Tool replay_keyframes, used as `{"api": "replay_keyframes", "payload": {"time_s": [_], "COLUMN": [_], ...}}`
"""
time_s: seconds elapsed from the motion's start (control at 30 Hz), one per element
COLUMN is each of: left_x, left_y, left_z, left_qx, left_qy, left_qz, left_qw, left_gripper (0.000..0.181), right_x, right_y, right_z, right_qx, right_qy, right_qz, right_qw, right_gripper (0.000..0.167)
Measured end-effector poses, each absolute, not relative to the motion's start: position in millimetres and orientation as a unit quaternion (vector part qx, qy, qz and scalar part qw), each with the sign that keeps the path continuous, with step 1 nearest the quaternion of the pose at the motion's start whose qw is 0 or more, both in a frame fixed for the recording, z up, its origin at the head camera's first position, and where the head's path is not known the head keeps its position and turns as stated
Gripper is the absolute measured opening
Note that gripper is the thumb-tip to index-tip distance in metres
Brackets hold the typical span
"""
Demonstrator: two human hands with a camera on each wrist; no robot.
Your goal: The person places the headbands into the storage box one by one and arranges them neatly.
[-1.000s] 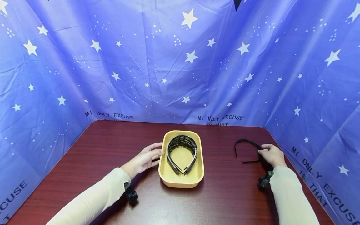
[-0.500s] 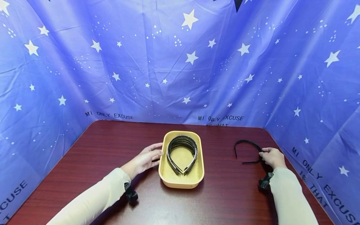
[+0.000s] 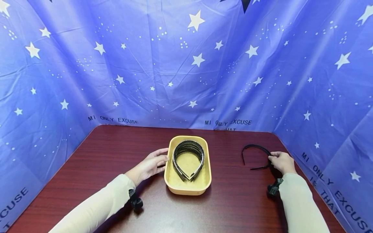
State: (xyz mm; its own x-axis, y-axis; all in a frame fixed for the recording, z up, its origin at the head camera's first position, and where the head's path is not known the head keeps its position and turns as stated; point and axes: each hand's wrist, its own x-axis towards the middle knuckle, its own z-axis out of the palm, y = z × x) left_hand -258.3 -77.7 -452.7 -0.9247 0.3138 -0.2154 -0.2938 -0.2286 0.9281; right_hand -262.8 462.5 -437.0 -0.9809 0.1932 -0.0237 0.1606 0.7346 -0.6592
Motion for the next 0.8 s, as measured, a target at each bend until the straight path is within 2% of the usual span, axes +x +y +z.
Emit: {"api": "replay_keyframes", "payload": {"time_s": [0.8], "left_x": [-257], "left_y": [-77], "left_z": [-451], "left_qx": [0.003], "left_qy": [0.595], "left_qz": [0.780], "left_qw": [0.192], "left_gripper": [0.059], "right_x": [-265], "right_y": [439], "right_z": [-425], "right_qx": [-0.057], "right_qy": [-0.943], "right_qz": [0.317], "right_qw": [0.087], "right_gripper": [0.041]}}
